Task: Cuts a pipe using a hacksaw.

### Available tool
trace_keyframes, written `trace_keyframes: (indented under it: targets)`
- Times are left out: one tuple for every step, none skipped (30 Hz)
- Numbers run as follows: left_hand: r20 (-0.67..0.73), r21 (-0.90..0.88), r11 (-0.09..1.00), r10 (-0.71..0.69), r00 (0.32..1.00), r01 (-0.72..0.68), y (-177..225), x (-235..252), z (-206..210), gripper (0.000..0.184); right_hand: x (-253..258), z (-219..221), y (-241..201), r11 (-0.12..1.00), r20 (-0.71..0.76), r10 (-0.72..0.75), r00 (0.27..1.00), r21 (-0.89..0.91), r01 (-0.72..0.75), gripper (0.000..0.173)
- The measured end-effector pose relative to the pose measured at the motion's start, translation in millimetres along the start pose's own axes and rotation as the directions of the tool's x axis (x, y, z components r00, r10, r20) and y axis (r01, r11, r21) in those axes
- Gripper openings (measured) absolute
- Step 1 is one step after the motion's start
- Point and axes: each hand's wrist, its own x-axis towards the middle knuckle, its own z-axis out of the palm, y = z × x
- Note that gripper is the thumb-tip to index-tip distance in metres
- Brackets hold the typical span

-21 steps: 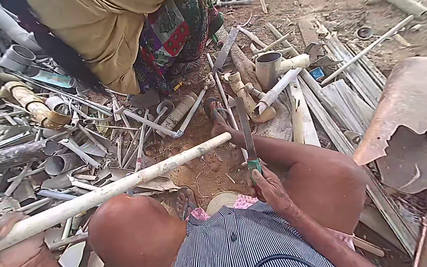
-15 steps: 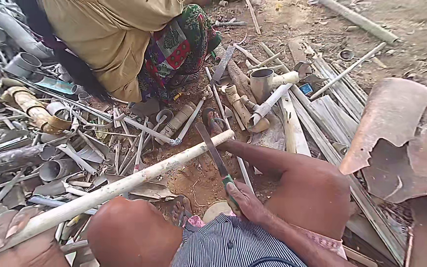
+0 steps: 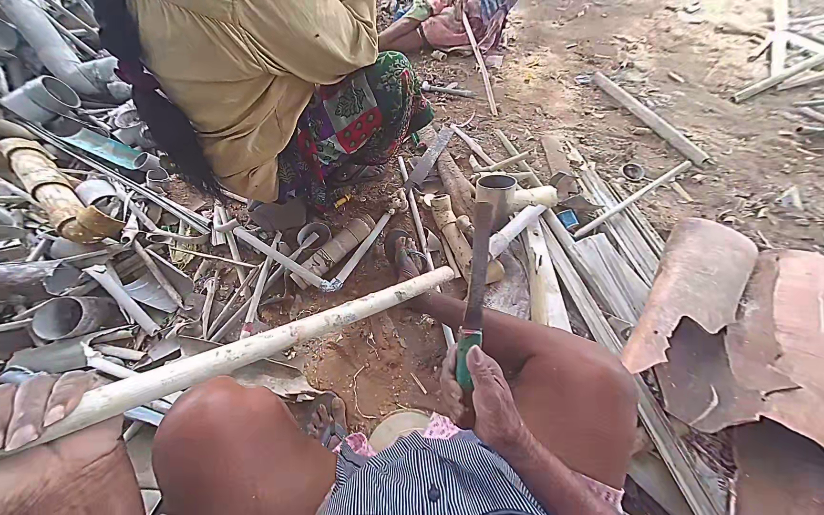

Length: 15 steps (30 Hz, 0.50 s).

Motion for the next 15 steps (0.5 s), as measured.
trace_keyframes:
  targets:
    - [0.004,-0.012,1.0,0.002,1.0,-0.002,1,1,-3,0.074,3,-6,-3,0.997,-0.054,-0.062,0.997,0.033,0.064,0.05]
    - [0.01,-0.02,1.0,-0.004,1.0,0.004,0,3,-5,0.072,5,-11,-4,0.993,-0.098,-0.103,0.99,0.046,0.107,0.048]
    - [0.011,-0.018,1.0,-0.007,1.0,0.007,-1,4,-6,0.071,7,-12,-5,0.99,-0.14,-0.118,0.983,0.061,0.127,0.043]
    - [0.004,-0.028,1.0,-0.013,1.0,0.013,-3,4,-6,0.07,9,-11,-6,0.988,-0.191,-0.11,0.975,0.083,0.128,0.035]
    - [-0.004,-0.039,0.999,-0.025,1.0,0.025,-4,3,-8,0.07,10,-7,-7,0.987,-0.249,-0.096,0.964,0.104,0.125,0.028]
    - [-0.005,-0.053,0.998,-0.042,0.999,0.041,-5,3,-13,0.069,12,-2,-7,0.986,-0.307,-0.091,0.947,0.109,0.13,0.023]
    - [0.005,-0.067,0.996,-0.059,0.998,0.059,-4,4,-18,0.069,14,2,-7,0.985,-0.354,-0.094,0.931,0.1,0.137,0.02]
    - [0.019,-0.083,0.994,-0.076,0.997,0.078,-3,6,-23,0.069,18,5,-8,0.986,-0.385,-0.103,0.917,0.084,0.146,0.019]
    - [0.034,-0.104,0.99,-0.096,0.995,0.099,-2,7,-27,0.068,21,6,-9,0.984,-0.397,-0.119,0.91,0.076,0.162,0.019]
    - [0.034,-0.121,0.986,-0.113,0.993,0.116,-2,8,-30,0.069,25,5,-12,0.982,-0.386,-0.137,0.912,0.069,0.177,0.022]
    - [0.028,-0.122,0.985,-0.121,0.992,0.124,-3,8,-31,0.068,28,6,-15,0.979,-0.372,-0.152,0.916,0.073,0.192,0.025]
    - [0.02,-0.114,0.986,-0.121,0.992,0.123,-4,7,-30,0.067,31,8,-20,0.974,-0.358,-0.164,0.919,0.088,0.208,0.028]
    - [0.012,-0.111,0.986,-0.121,0.993,0.122,-6,7,-28,0.067,33,12,-26,0.969,-0.36,-0.169,0.917,0.107,0.221,0.028]
    - [-0.006,-0.113,0.986,-0.122,0.993,0.121,-8,6,-25,0.068,34,17,-32,0.963,-0.369,-0.166,0.914,0.138,0.231,0.03]
    - [-0.027,-0.122,0.984,-0.133,0.991,0.128,-9,6,-25,0.069,35,22,-37,0.958,-0.376,-0.156,0.913,0.169,0.233,0.031]
